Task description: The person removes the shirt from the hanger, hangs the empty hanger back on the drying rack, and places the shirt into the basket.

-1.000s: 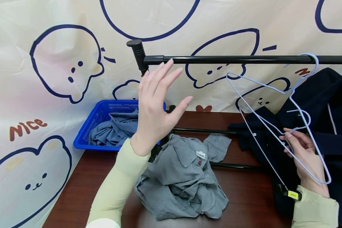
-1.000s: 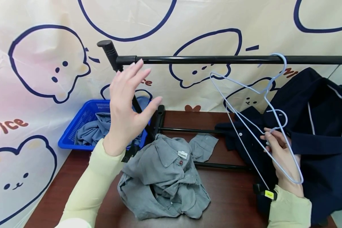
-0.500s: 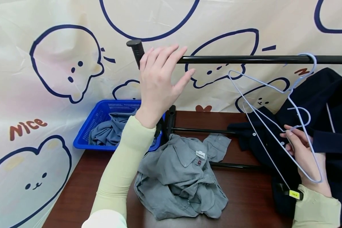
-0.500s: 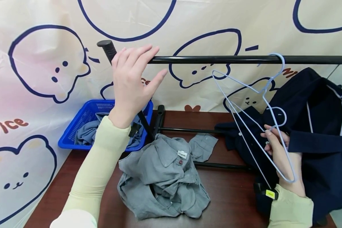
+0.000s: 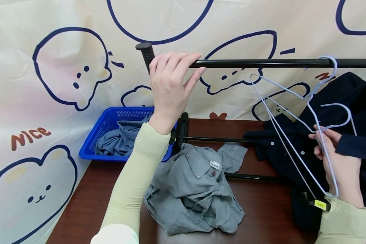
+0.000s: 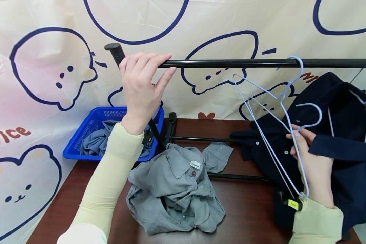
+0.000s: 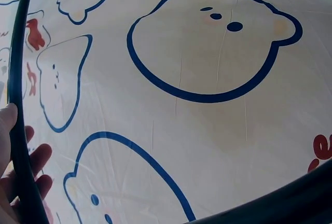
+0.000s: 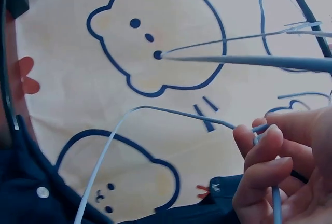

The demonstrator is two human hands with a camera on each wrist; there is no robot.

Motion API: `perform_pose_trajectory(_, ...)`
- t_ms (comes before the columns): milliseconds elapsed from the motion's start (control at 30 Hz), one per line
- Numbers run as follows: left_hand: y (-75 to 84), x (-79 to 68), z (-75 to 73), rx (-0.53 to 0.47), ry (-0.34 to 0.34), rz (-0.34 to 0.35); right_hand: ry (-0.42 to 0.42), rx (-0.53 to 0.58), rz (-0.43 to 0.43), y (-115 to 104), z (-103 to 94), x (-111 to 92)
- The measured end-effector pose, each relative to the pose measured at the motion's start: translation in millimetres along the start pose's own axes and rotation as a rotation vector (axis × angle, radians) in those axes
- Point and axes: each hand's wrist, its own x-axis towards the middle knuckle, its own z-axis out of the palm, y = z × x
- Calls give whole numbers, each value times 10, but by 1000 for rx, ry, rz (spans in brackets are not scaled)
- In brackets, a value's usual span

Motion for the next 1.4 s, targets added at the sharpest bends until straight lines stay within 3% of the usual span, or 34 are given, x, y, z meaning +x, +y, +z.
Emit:
perform_pose_trajectory(133, -2, -2, 8, 0, 5, -1, 80, 28, -2, -141, 8, 51)
perform_pose_trajectory(267, -3, -2, 12, 3, 6, -1, 155, 111, -80, -251, 42, 68)
perform_pose_trajectory(533, -4, -13, 16, 3, 5, -12, 121, 150, -209, -442, 55, 89)
perform_pose_trajectory(633, -5, -18, 20, 3, 2, -17, 128, 77, -247, -494, 39, 109)
perform_pose_trajectory(833, -3, -11, 28, -4, 17, -13, 166, -240, -320, -554, 21, 120)
perform_pose_trajectory(1067, 10, 1, 36, -20, 33, -6, 179, -345, -331, -583, -14, 114)
perform_pose_trajectory(1200, 10, 2, 38, -15, 33, -5, 155, -288, -319, -633, -27, 144)
perform_pose_trajectory(1400, 2, -6, 37, -7, 22, -10, 134, -349, -317, -753, 9, 256)
